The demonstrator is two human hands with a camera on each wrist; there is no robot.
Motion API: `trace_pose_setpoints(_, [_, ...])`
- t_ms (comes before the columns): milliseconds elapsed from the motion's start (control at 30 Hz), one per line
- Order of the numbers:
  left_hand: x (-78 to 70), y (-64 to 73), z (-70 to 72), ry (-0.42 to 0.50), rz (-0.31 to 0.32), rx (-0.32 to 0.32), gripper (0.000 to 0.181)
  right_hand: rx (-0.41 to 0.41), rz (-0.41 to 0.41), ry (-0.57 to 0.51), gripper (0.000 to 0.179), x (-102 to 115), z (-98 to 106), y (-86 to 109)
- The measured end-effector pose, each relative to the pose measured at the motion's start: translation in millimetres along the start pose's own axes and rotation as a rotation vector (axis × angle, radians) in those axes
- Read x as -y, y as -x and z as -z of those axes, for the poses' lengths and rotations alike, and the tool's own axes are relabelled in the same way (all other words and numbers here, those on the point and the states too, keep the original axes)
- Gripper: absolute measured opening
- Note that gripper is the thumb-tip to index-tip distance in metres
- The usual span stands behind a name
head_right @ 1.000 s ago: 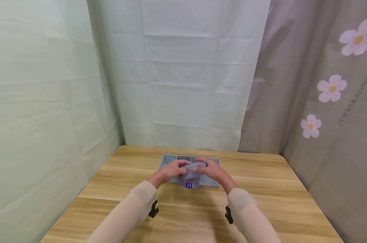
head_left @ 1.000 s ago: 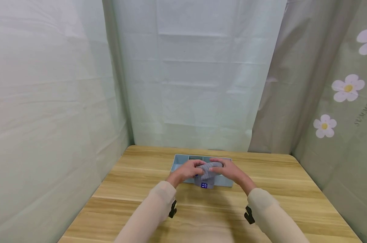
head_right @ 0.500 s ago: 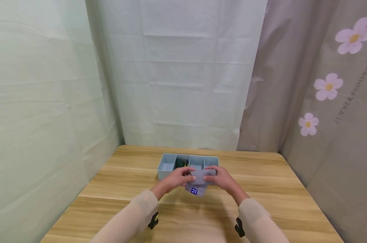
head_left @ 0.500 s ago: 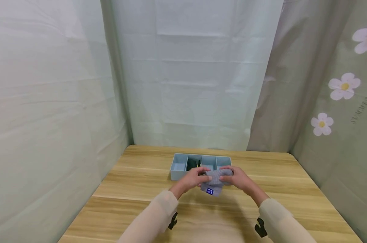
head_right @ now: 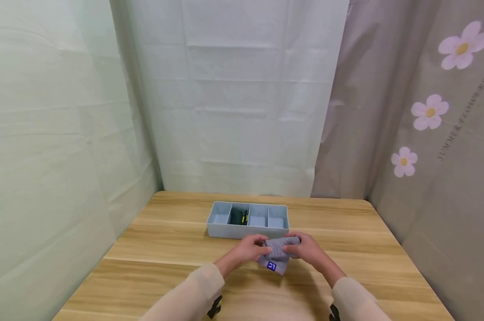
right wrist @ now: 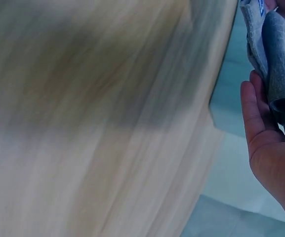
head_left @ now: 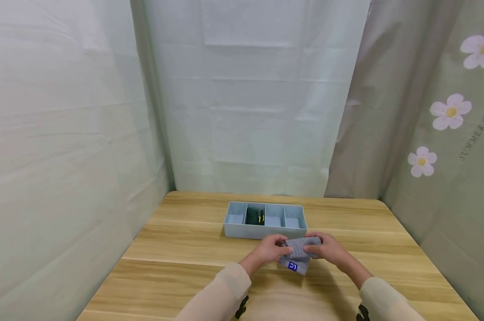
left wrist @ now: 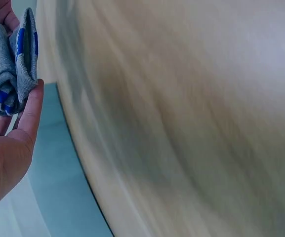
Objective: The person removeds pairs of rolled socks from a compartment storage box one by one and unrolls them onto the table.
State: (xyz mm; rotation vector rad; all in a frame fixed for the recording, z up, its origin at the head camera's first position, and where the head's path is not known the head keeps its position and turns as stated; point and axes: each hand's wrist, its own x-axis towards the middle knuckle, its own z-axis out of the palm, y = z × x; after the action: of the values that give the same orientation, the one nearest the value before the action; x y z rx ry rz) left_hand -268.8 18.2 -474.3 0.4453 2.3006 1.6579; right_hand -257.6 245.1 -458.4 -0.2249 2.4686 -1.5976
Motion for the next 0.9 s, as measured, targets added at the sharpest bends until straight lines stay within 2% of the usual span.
trace_pose_setpoints(167, [3.1, -3.6, -21.2, -0.012, -0.003, 0.014, 0.035, -0.021, -0.007, 0.049, 0.051, -12.6, 11.9, 11.0])
trace_pose_setpoints(300, [3.8, -5.0, -35.6, -0.008, -0.005, 0.033, 0.034, -0.029, -0.045, 0.079, 0.052, -17.6, 20.8, 19.5])
trace_pose_setpoints(567, [1.9, -7.7, -56.4, -0.016, 0.051, 0.051, 0.037, -0.061, -0.094, 0.169, 0.049, -31.9, 31.4, 30.9])
trace_pose_setpoints(700, [1.5, -10.1, -62.0, -0.162, 0.007, 0.035, 0.038, -0.081, -0.048, 0.297, 0.043, -37.5, 29.9, 34.5])
trace_pose_setpoints(800, [0.1, -12.2, -64.8, -0.286, -0.036, 0.014, 0.041, -0.122, 0.019, 0.414, 0.039, -40.8, 28.4, 37.3])
trace_pose_setpoints(833, [-0.6, -12.8, -65.4, -0.312, -0.040, 0.010, 0.041, -0.142, 0.039, 0.440, 0.038, -41.6, 28.0, 38.3])
trace_pose_setpoints(900, [-1.4, -13.7, -66.0, -0.310, -0.039, 0.010, 0.041, -0.176, 0.079, 0.465, 0.036, -43.0, 28.0, 40.2])
